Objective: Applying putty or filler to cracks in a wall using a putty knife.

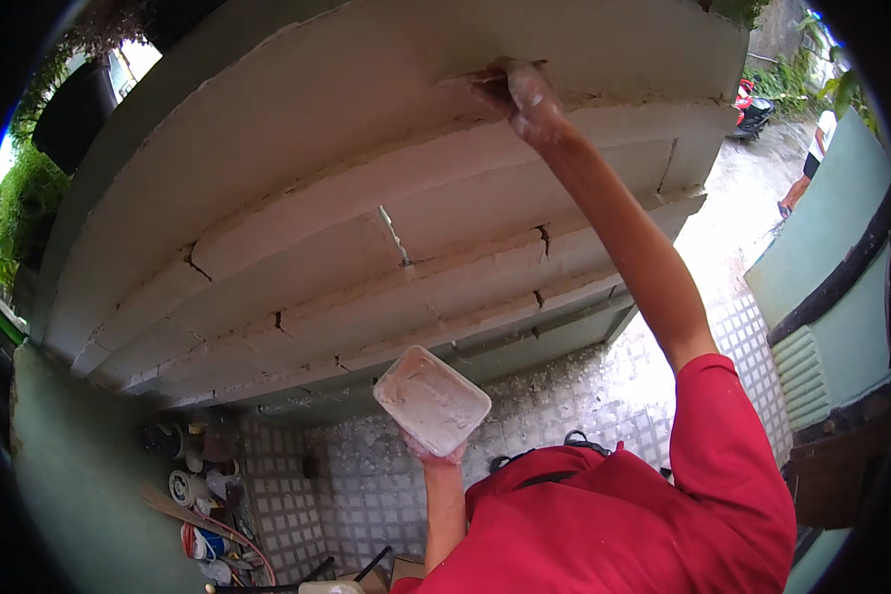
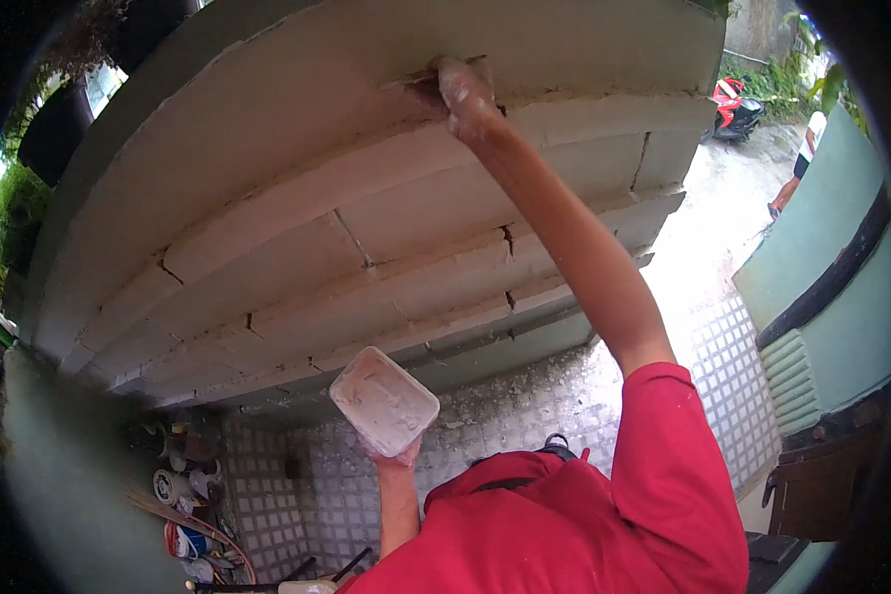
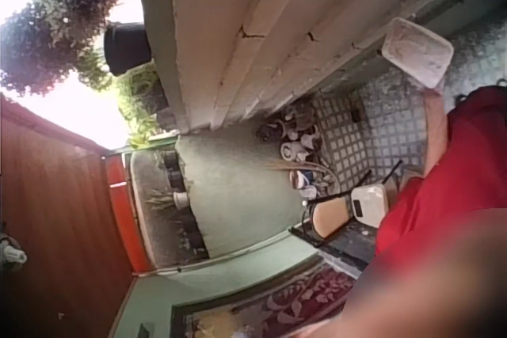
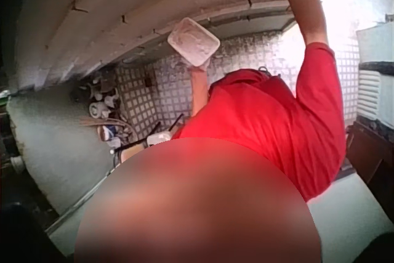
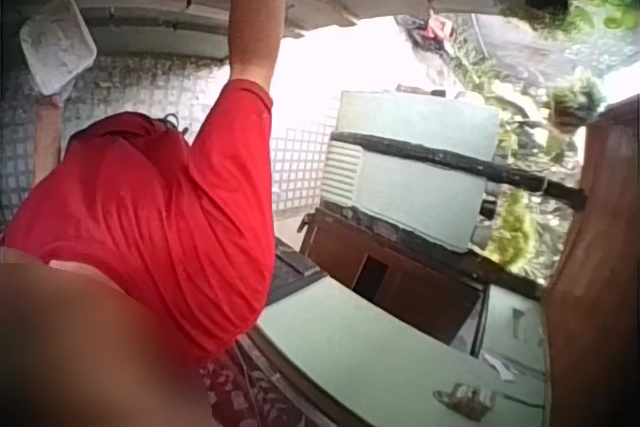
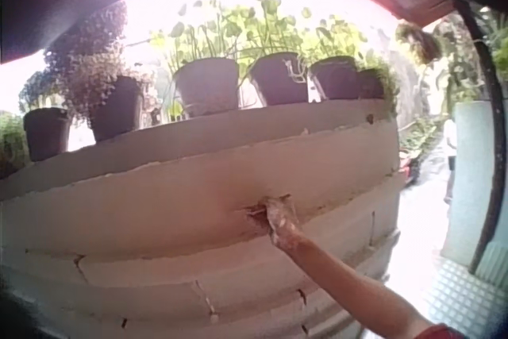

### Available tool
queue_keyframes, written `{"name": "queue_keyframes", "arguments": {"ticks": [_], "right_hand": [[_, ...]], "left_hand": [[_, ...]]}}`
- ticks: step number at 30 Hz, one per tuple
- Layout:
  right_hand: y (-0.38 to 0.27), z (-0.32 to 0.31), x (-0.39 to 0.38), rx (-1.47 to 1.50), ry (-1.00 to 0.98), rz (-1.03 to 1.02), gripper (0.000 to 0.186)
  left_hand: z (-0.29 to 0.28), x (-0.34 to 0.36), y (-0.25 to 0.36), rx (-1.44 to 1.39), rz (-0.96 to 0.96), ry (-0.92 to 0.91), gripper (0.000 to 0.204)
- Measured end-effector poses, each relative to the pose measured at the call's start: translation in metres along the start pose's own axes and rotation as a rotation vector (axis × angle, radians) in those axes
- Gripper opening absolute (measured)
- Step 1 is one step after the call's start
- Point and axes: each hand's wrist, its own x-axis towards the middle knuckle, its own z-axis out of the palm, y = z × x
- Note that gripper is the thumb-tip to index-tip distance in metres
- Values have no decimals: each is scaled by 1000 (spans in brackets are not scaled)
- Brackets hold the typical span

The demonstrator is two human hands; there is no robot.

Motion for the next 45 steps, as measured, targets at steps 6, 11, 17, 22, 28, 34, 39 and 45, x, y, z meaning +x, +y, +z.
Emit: {"name": "queue_keyframes", "arguments": {"ticks": [6, 11, 17, 22, 28, 34, 39, 45], "right_hand": [[-12, -3, 16, -76, -61, 120, 19], [-7, 5, 8, -230, -98, 183, 17], [0, 10, -23, -325, -115, 243, 20], [13, -2, 8, -174, -149, 230, 23], [7, 9, 54, -78, -109, 312, 22], [-12, 28, 34, -103, -138, 237, 20], [-61, 33, 50, -230, -188, 152, 20], [-56, -11, 10, -174, -93, 137, 20]], "left_hand": [[1, 0, 0, -27, -26, 44, 62], [6, 2, -6, 45, -80, -31, 64], [7, -10, -9, 56, -45, -77, 62], [15, -36, -22, -11, -29, -146, 63], [8, -58, -15, -10, 69, -70, 63], [-9, -69, -5, 175, 215, -37, 64], [12, -76, -14, 39, 95, -53, 63], [13, -78, -26, 21, 91, -55, 63]]}}
